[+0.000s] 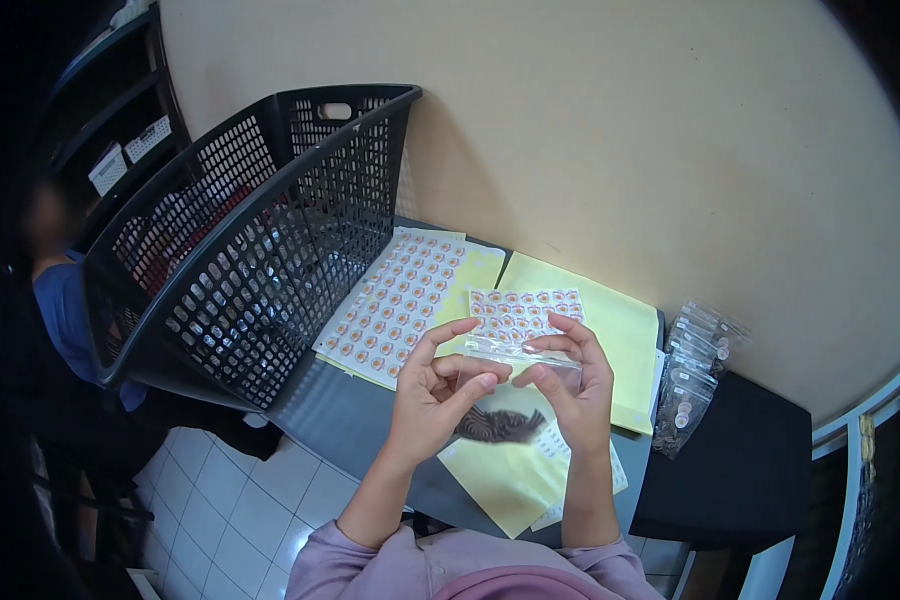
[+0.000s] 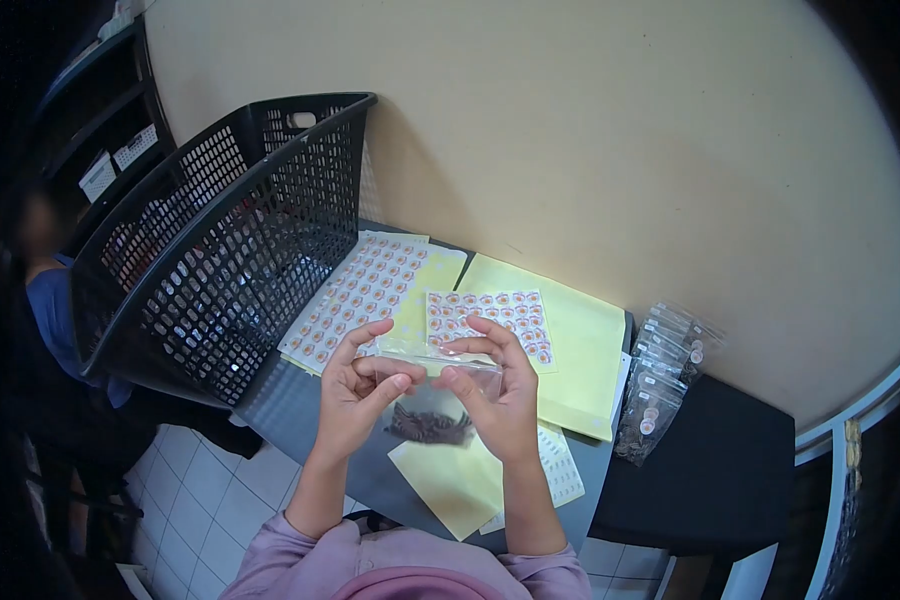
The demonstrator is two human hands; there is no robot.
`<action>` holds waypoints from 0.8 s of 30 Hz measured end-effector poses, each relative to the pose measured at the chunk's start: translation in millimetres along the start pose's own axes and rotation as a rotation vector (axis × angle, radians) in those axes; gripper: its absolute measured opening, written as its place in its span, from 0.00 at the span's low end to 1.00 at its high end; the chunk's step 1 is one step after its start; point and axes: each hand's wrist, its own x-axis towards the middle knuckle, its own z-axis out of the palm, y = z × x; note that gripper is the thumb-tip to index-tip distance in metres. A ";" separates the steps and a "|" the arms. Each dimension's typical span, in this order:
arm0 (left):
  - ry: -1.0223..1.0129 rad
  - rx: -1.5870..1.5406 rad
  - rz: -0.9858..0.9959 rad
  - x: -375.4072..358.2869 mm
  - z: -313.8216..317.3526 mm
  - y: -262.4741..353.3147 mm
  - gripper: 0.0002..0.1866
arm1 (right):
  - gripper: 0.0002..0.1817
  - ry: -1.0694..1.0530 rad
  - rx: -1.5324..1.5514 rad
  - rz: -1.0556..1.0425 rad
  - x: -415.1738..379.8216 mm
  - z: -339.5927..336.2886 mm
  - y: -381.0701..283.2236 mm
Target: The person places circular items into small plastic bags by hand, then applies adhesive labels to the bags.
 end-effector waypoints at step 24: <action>-0.010 0.354 0.296 7.1 7.8 -8.1 0.28 | 0.23 0.157 -0.121 -0.150 -8.0 13.8 4.8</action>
